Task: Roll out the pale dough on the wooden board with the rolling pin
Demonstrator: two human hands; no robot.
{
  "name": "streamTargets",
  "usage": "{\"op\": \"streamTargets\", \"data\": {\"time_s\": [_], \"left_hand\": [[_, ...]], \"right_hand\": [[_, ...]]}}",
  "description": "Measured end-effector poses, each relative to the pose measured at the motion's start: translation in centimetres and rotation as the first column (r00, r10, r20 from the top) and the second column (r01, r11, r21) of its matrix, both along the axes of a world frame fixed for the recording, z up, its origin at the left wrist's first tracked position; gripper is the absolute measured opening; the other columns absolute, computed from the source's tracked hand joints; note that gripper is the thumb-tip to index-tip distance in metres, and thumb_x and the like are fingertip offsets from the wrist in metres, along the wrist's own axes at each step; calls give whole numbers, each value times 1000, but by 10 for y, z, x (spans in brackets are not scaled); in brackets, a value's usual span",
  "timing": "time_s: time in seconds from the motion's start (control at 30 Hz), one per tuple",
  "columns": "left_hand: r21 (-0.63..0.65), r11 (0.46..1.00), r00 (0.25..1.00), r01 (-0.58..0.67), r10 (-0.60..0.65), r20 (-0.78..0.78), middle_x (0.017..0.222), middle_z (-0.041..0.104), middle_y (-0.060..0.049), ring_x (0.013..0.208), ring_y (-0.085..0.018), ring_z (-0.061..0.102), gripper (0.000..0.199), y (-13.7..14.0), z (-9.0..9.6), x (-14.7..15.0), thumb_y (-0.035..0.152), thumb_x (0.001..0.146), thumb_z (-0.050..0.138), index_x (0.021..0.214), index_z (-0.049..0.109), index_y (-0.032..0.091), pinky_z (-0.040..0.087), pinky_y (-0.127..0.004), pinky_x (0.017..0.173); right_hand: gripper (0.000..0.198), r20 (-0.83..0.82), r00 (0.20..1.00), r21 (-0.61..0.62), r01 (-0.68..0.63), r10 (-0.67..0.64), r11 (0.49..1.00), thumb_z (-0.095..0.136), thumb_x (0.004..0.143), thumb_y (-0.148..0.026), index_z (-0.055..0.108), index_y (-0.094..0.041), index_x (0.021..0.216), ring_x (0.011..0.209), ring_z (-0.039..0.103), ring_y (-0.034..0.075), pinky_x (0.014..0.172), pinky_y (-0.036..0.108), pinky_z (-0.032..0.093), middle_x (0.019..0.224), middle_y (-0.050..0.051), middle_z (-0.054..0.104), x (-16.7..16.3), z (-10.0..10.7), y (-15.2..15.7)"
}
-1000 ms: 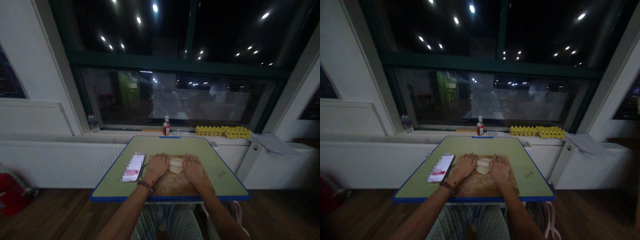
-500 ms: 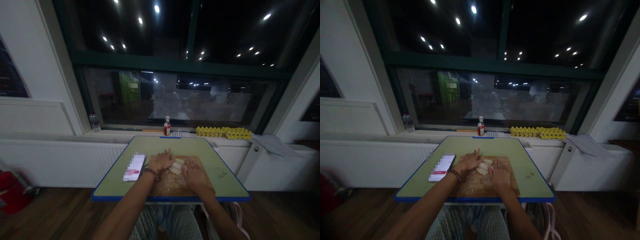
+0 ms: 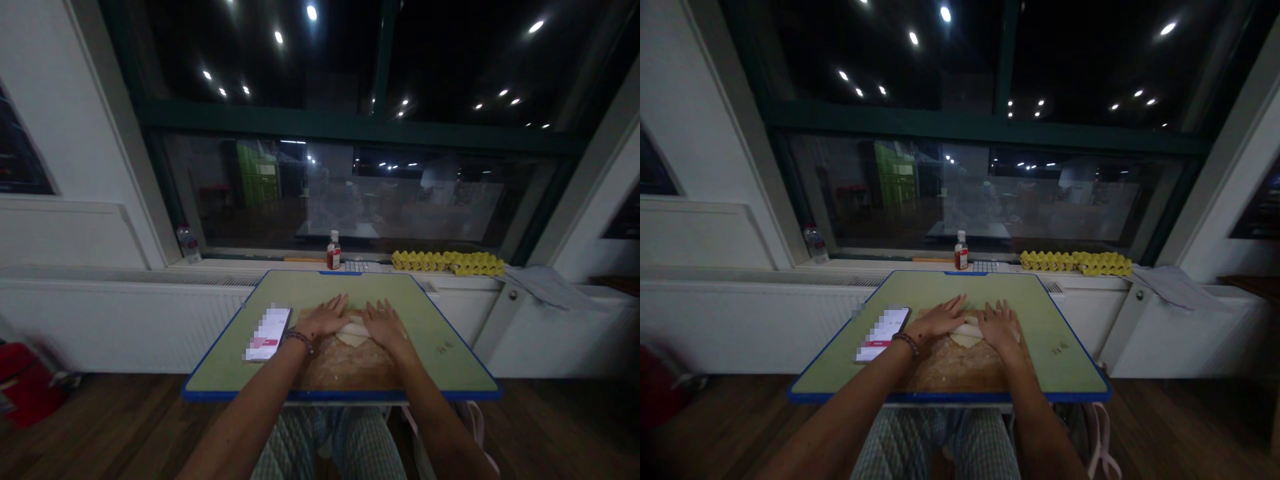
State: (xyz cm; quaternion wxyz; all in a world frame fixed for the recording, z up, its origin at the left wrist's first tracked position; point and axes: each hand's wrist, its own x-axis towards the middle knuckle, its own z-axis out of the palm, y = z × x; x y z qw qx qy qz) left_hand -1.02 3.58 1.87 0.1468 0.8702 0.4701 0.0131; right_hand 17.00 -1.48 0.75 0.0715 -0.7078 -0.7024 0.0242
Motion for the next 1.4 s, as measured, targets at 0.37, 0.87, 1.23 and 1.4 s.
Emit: {"op": "streamTargets", "data": {"time_s": [0.37,0.87,1.23,1.4], "left_hand": [[42,974,972,-221,223,-76,161,22,-7,149,-30,14,64,0,0,22,56,94,27,151,33,26,11,-53,118],[100,994,993,-42,52,-103,162,17,-8,149,-27,13,59,-18,0,10,43,98,24,153,29,23,15,-47,118],[191,981,997,31,-16,-78,163,16,-6,149,-26,14,55,-34,1,4,41,100,23,152,30,26,13,-46,119],[238,968,997,74,-71,-19,162,19,-4,148,-23,16,52,-37,-5,0,40,100,23,151,32,29,13,-44,119]], "right_hand": [[53,63,998,58,-18,15,998,28,98,-34,40,-21,148,146,23,28,115,47,15,152,9,41,-2,0,-16],[49,58,998,210,-39,28,977,32,96,-30,55,-17,137,139,36,27,114,41,19,141,9,55,-9,-5,-31],[53,63,996,204,-73,62,976,29,97,-30,47,-13,144,139,37,25,114,37,22,145,12,50,-7,-16,-32],[55,34,997,174,-77,72,982,27,96,-27,39,-14,149,142,32,24,115,38,24,151,9,42,-10,-12,-42]]}}
